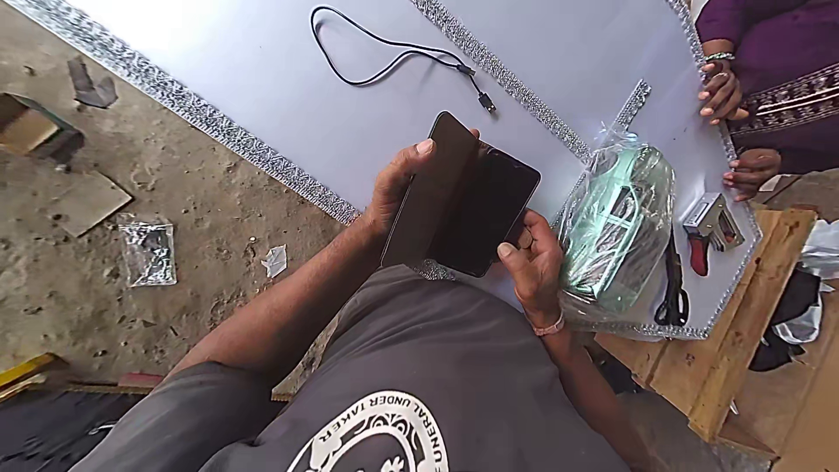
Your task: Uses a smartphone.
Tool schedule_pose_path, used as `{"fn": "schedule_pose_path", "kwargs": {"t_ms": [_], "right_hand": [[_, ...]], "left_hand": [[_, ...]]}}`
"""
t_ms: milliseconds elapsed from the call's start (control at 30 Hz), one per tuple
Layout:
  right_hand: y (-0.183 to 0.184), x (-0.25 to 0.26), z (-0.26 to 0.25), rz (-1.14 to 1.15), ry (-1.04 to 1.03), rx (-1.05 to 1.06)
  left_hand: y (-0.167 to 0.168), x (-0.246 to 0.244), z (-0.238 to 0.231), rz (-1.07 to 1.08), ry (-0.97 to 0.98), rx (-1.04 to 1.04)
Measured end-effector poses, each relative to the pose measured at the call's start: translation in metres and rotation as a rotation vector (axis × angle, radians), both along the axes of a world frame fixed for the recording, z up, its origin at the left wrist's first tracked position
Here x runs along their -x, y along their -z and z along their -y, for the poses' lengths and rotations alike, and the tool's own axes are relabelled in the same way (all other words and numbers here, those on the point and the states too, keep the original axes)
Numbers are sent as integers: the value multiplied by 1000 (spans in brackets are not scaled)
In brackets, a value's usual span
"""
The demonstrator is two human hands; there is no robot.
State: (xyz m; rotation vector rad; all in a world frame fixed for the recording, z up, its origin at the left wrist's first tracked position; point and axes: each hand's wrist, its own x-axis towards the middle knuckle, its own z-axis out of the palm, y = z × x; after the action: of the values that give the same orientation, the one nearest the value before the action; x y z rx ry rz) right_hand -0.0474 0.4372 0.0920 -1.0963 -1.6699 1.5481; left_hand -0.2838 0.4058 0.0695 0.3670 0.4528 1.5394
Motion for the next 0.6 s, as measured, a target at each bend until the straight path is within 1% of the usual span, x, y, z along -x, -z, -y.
{"fn": "schedule_pose_path", "kwargs": {"t_ms": [133,200,367,600], "right_hand": [[-7,7,-1,113,-27,8],[-8,8,-1,133,-31,22],[-6,8,-5,100,18,72],[-4,9,-10,99,46,64]], "left_hand": [[1,-1,1,-5,-21,17],[1,0,1,-4,-21,16],[0,-2,0,-10,-17,64],[-1,-2,0,-29,-22,70]]}}
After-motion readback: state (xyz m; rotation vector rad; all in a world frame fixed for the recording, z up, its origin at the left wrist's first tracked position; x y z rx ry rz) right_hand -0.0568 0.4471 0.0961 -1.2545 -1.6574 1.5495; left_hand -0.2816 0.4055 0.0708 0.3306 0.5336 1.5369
